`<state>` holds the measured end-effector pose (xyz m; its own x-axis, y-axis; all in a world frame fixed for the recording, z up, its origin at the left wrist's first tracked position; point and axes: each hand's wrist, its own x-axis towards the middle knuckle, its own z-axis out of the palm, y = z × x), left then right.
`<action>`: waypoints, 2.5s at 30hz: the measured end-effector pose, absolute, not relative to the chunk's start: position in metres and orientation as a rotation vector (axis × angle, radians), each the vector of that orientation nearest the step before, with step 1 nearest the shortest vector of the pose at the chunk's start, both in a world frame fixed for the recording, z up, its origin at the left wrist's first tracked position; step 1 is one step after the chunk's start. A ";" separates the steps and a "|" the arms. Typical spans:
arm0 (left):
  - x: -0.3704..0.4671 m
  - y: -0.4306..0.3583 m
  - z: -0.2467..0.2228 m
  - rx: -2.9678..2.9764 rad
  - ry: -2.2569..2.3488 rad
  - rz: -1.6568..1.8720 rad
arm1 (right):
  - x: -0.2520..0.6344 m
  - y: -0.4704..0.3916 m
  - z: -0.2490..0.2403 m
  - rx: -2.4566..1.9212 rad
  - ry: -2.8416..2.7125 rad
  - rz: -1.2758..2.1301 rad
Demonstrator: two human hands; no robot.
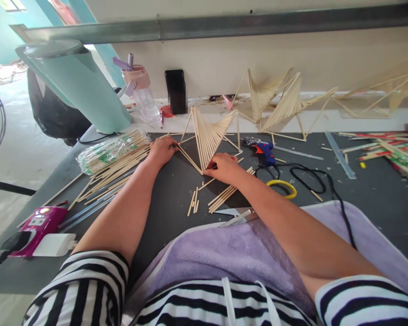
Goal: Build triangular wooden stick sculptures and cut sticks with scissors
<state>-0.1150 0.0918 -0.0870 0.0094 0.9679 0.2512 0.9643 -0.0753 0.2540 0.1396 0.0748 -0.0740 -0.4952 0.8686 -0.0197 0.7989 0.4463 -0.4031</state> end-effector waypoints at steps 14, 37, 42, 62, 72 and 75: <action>-0.118 0.094 -0.088 2.247 2.039 0.582 | 0.140 0.075 -0.076 -1.464 -2.508 0.536; -0.130 0.129 -0.071 2.230 2.096 0.146 | 0.141 0.071 -0.082 -1.399 -2.563 0.377; -0.137 0.136 -0.067 2.243 2.076 0.101 | 0.141 0.072 -0.083 -1.395 -2.565 0.365; -0.139 0.128 -0.072 2.191 1.895 0.434 | 0.144 0.072 -0.076 -1.411 -2.621 0.445; -0.134 0.125 -0.071 2.126 1.883 0.479 | 0.140 0.073 -0.075 -1.494 -2.574 0.456; -0.135 0.126 -0.072 2.112 1.881 0.456 | 0.141 0.074 -0.076 -1.500 -2.569 0.443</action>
